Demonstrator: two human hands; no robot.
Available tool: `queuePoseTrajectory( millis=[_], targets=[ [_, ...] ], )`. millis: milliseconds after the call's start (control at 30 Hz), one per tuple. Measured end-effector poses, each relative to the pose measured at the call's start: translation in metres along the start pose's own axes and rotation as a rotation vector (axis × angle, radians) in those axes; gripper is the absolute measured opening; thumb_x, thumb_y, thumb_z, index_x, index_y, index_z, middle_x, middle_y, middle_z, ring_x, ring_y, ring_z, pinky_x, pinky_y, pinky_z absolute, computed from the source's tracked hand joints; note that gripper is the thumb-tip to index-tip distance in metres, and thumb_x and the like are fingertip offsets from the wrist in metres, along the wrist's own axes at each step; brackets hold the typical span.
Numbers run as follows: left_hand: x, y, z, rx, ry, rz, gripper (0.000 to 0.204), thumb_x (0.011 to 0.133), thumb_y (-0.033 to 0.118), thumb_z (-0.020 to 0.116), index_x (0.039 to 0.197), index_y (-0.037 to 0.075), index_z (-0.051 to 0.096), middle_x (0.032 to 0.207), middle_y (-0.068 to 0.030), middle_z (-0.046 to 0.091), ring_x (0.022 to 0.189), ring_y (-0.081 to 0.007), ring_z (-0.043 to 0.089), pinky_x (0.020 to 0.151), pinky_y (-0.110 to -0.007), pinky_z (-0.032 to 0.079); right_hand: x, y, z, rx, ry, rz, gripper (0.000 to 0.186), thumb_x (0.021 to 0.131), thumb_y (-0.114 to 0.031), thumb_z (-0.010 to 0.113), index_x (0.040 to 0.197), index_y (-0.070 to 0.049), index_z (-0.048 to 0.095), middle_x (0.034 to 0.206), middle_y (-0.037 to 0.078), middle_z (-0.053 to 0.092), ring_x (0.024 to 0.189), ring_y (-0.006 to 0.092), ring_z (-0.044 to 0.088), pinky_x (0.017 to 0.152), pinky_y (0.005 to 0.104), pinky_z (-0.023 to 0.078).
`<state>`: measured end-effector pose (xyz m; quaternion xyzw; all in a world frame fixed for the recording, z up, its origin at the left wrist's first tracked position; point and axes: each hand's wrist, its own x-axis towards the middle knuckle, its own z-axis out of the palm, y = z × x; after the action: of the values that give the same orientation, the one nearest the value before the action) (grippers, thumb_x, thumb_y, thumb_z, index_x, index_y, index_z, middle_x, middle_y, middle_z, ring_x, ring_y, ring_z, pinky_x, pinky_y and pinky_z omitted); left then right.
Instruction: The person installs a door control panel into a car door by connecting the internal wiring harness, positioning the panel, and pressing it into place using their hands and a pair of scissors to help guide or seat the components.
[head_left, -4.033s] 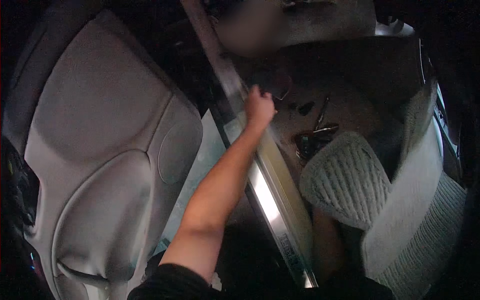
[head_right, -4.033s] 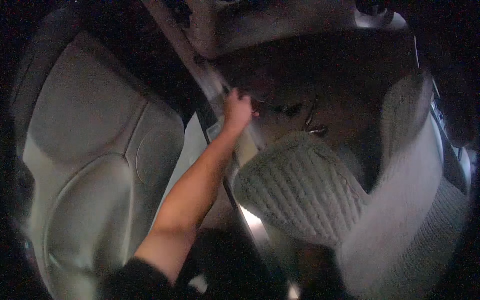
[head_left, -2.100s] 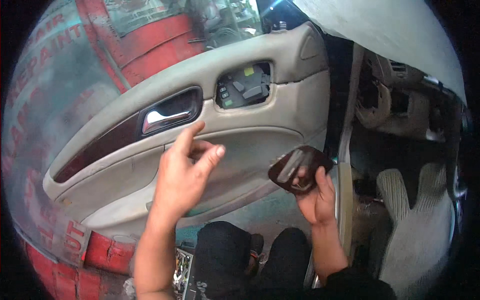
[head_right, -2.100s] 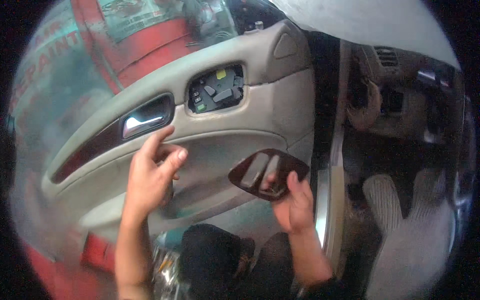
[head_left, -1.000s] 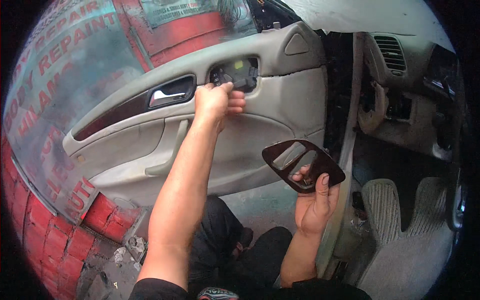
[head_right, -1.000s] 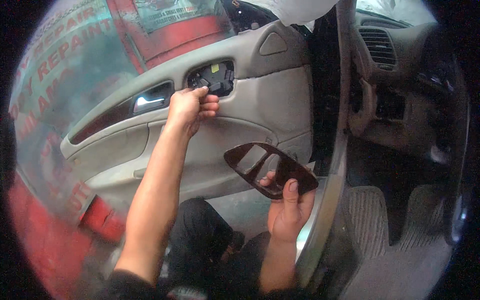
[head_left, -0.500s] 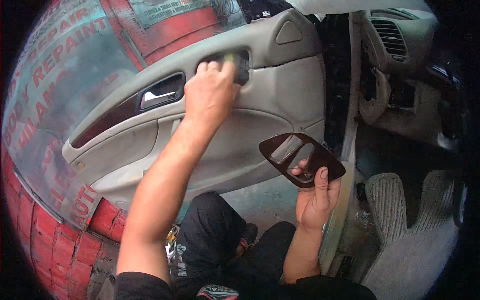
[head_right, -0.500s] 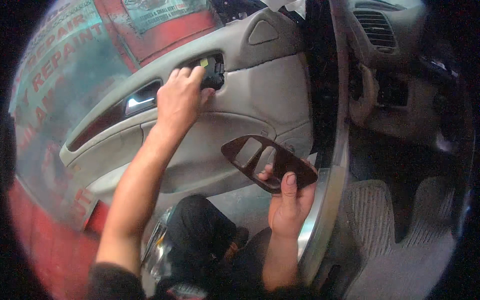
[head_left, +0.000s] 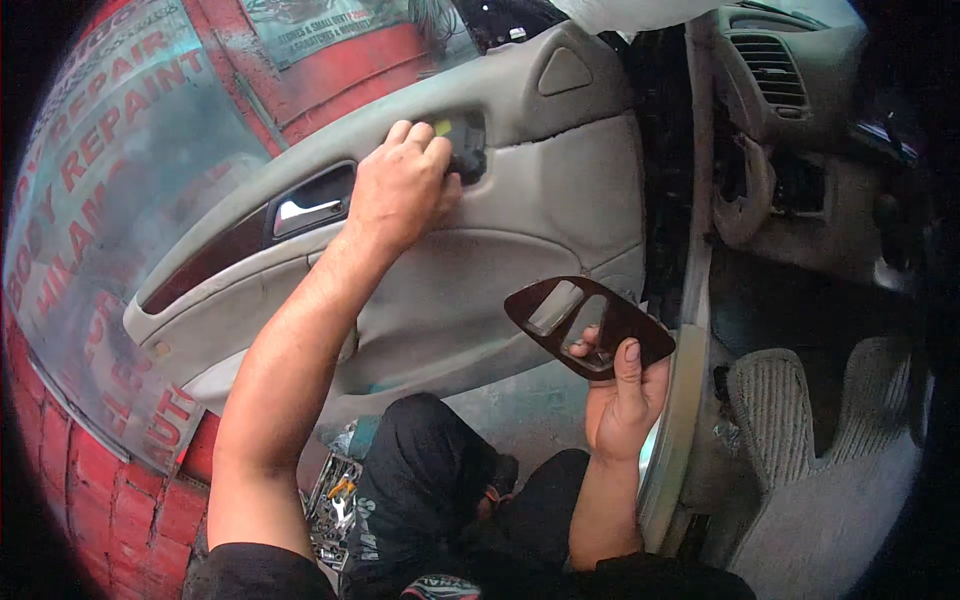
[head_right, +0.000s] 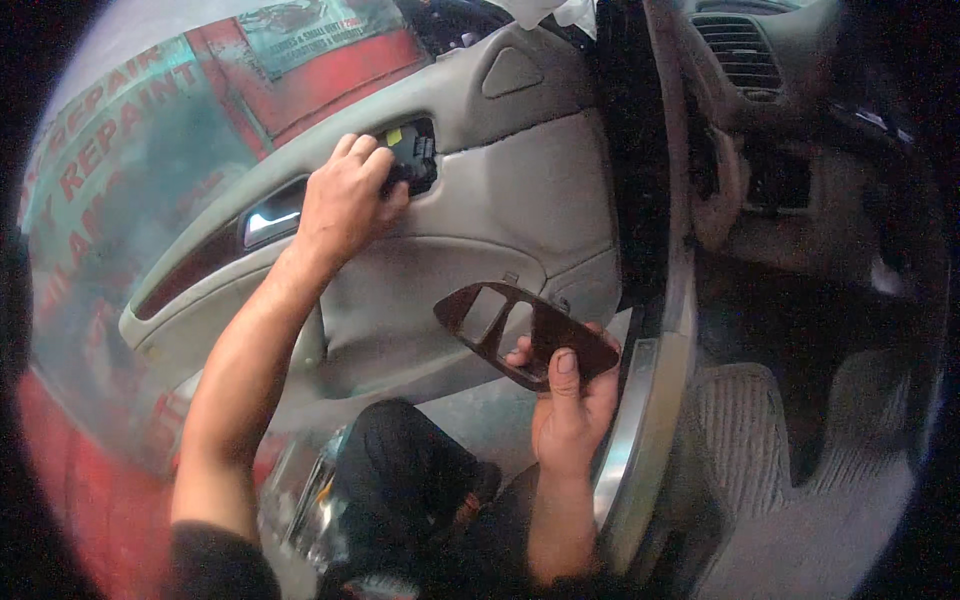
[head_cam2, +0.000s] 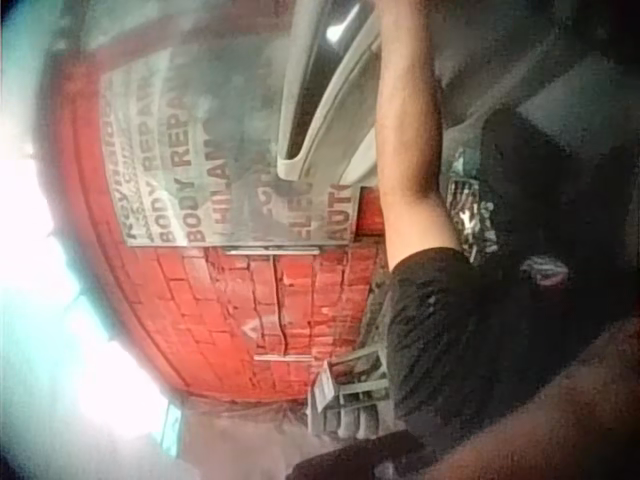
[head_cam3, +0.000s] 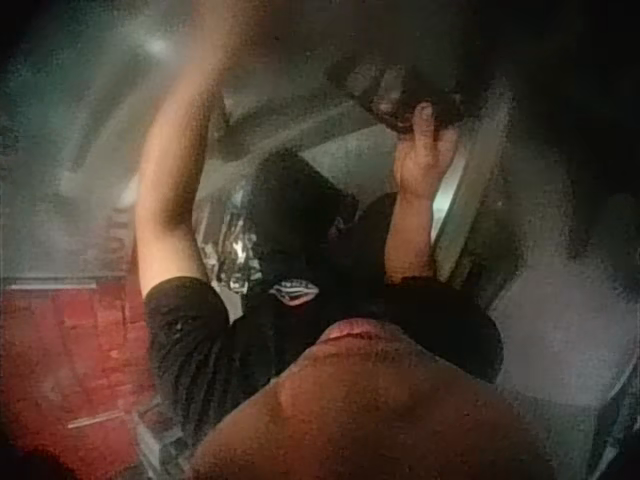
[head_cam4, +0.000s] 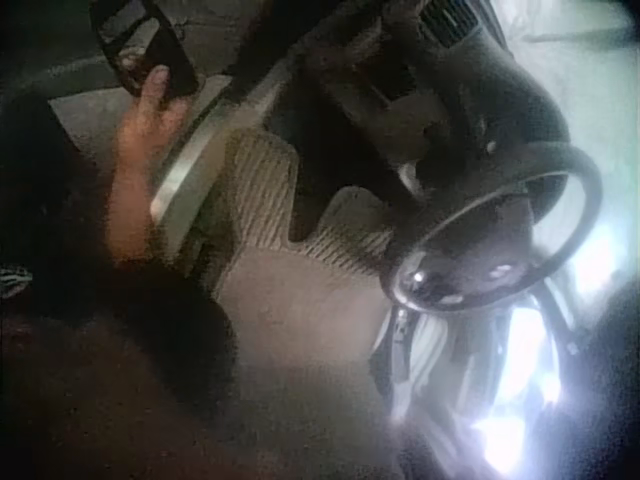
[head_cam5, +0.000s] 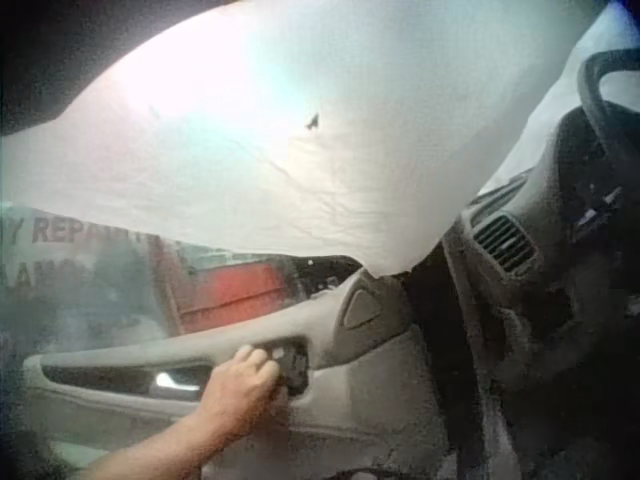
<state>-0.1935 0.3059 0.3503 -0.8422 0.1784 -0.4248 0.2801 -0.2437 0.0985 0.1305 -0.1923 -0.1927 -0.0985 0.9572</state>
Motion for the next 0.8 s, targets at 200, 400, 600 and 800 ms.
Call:
queuePoseTrajectory(
  millis=[200, 400, 600, 800],
  targets=[
    [-0.009, 0.003, 0.012, -0.001, 0.075, -0.012, 0.025, 0.076, 0.019, 0.072, 0.089, 0.004, 0.056, 0.095, -0.014, 0.055, 0.093, -0.0336, 0.055, 0.077, -0.046, 0.05, 0.0, 0.003, 0.001, -0.002, 0.018, 0.01, 0.036, 0.101, -0.017, 0.058, 0.131, -0.005, 0.041, 0.108, 0.018, 0.064, 0.093, 0.0281, 0.067, 0.084, 0.0443, 0.056],
    [-0.006, 0.01, 0.015, 0.017, 0.098, -0.019, 0.025, 0.075, 0.016, 0.073, 0.091, 0.004, 0.057, 0.096, -0.0126, 0.055, 0.095, -0.0324, 0.054, 0.08, -0.045, 0.046, -0.001, 0.005, 0.002, -0.017, 0.019, 0.022, 0.035, 0.101, -0.018, 0.058, 0.13, -0.005, 0.043, 0.107, 0.017, 0.065, 0.093, 0.0277, 0.067, 0.084, 0.0433, 0.057],
    [-0.011, 0.017, 0.018, -0.005, 0.129, -0.149, 0.029, 0.077, 0.017, 0.073, 0.099, 0.005, 0.06, 0.097, -0.0132, 0.056, 0.097, -0.0342, 0.055, 0.082, -0.045, 0.045, -0.002, 0.005, 0.007, -0.015, 0.033, 0.032, 0.036, 0.101, -0.019, 0.059, 0.13, -0.005, 0.043, 0.106, 0.016, 0.064, 0.092, 0.0271, 0.067, 0.083, 0.042, 0.056],
    [-0.026, 0.051, 0.0, 0.185, 0.016, -0.575, 0.055, 0.084, 0.034, 0.073, 0.125, 0.0, 0.056, 0.108, -0.0168, 0.064, 0.105, -0.0342, 0.057, 0.087, -0.047, 0.044, -0.002, 0.003, 0.004, 0.008, 0.053, 0.047, 0.036, 0.1, -0.019, 0.059, 0.13, -0.004, 0.044, 0.105, 0.016, 0.064, 0.091, 0.0259, 0.066, 0.082, 0.041, 0.056]
  ],
)
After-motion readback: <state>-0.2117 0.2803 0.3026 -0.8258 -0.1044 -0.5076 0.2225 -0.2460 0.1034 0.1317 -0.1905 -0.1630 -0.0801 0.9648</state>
